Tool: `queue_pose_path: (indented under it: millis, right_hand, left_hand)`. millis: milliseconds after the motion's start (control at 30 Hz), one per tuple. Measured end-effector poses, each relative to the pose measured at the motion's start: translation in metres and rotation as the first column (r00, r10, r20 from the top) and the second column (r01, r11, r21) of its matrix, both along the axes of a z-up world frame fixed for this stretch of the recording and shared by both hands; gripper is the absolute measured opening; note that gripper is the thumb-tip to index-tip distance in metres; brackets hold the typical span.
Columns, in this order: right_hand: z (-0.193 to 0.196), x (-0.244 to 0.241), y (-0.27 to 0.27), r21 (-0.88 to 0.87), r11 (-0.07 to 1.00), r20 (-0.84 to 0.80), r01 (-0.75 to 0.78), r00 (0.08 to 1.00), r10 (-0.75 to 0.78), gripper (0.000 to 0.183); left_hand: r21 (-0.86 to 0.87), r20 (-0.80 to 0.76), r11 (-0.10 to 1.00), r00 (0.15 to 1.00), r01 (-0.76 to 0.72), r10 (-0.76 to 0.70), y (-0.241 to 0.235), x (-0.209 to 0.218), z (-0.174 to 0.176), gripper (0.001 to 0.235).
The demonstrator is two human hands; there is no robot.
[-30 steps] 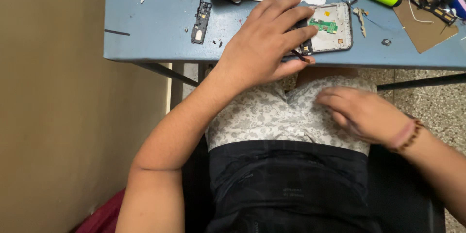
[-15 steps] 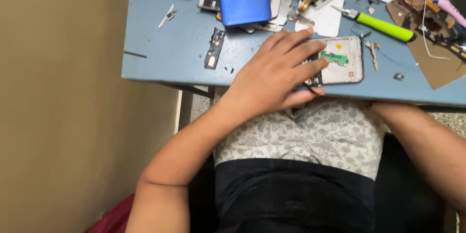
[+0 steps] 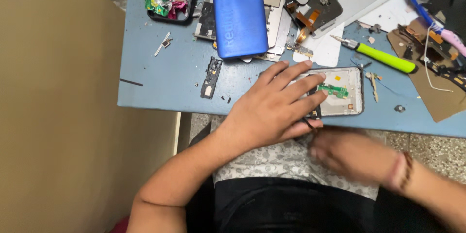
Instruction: The person uses a screwdriver and tweezers to remove a small green circuit board from a disassembled smartphone chassis. They then place the board aside and continue to manipulate internal components with tweezers.
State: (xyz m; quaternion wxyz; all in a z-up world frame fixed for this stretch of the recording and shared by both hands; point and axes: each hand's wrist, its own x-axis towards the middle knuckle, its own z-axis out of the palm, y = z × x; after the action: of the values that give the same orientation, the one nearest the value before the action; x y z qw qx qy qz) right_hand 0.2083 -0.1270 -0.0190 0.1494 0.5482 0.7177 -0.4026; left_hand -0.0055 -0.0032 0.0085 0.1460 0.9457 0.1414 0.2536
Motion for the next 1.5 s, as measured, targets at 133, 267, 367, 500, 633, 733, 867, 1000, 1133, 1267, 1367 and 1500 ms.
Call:
queue_pose_path:
  millis: [133,267,367,500,633,733,867,1000,1133,1267,1367,1500]
  right_hand:
    - [0.021,0.029,-0.027,-0.004,0.999,-0.478,-0.035,0.878,0.029,0.033]
    - [0.028,0.055,-0.029,-0.112,0.947,-0.932,0.301,0.298,-0.205,0.044]
    - [0.034,0.055,-0.024,-0.127,0.787,-0.937,0.604,0.187,-0.295,0.024]
    - [0.034,0.051,-0.008,0.071,0.639,-0.878,0.766,0.351,-0.324,0.026]
    - [0.033,0.045,0.002,0.246,0.544,-0.820,0.802,0.472,-0.325,0.025]
    - [0.036,0.046,0.012,0.465,0.552,-0.622,0.692,0.699,-0.352,0.027]
    - [0.043,0.038,0.018,0.436,0.548,-0.669,0.714,0.665,-0.334,0.028]
    - [0.044,0.035,0.023,0.435,0.558,-0.677,0.707,0.665,-0.315,0.027]
    - [0.047,0.036,0.022,0.451,0.582,-0.632,0.677,0.702,-0.327,0.026]
    - [0.044,0.034,0.024,0.438,0.567,-0.657,0.698,0.679,-0.327,0.027]
    - [0.043,0.033,0.024,0.470,0.562,-0.639,0.680,0.702,-0.315,0.029]
    - [0.041,0.030,0.024,0.479,0.547,-0.647,0.687,0.697,-0.309,0.031]
  left_hand:
    - [-0.026,-0.011,1.000,1.000,-0.002,0.002,0.001,-0.001,0.000,0.049]
    - [-0.055,-0.017,0.998,1.000,0.003,-0.004,0.002,0.001,0.001,0.048]
    - [-0.073,-0.012,0.997,1.000,0.004,-0.005,0.004,0.002,0.002,0.048]
    - [-0.089,-0.020,0.996,1.000,0.014,-0.016,0.005,0.001,0.004,0.047]
    - [-0.085,-0.025,0.996,0.999,0.019,-0.021,0.007,0.002,0.004,0.045]
    - [-0.103,-0.022,0.994,0.999,0.023,-0.025,0.007,0.002,0.004,0.045]
    - [-0.089,-0.033,0.995,0.999,0.032,-0.035,0.008,0.002,0.004,0.045]
    - [-0.087,-0.042,0.996,0.998,0.032,-0.035,0.008,0.002,0.003,0.046]
    - [-0.103,-0.038,0.994,0.998,0.039,-0.043,0.008,0.004,0.001,0.047]
    - [-0.101,-0.045,0.994,0.998,0.035,-0.040,0.009,0.003,0.000,0.045]
    - [-0.098,-0.047,0.994,0.998,0.037,-0.042,0.009,0.003,-0.001,0.044]
    - [-0.109,-0.037,0.993,0.998,0.041,-0.046,0.009,0.004,-0.002,0.043]
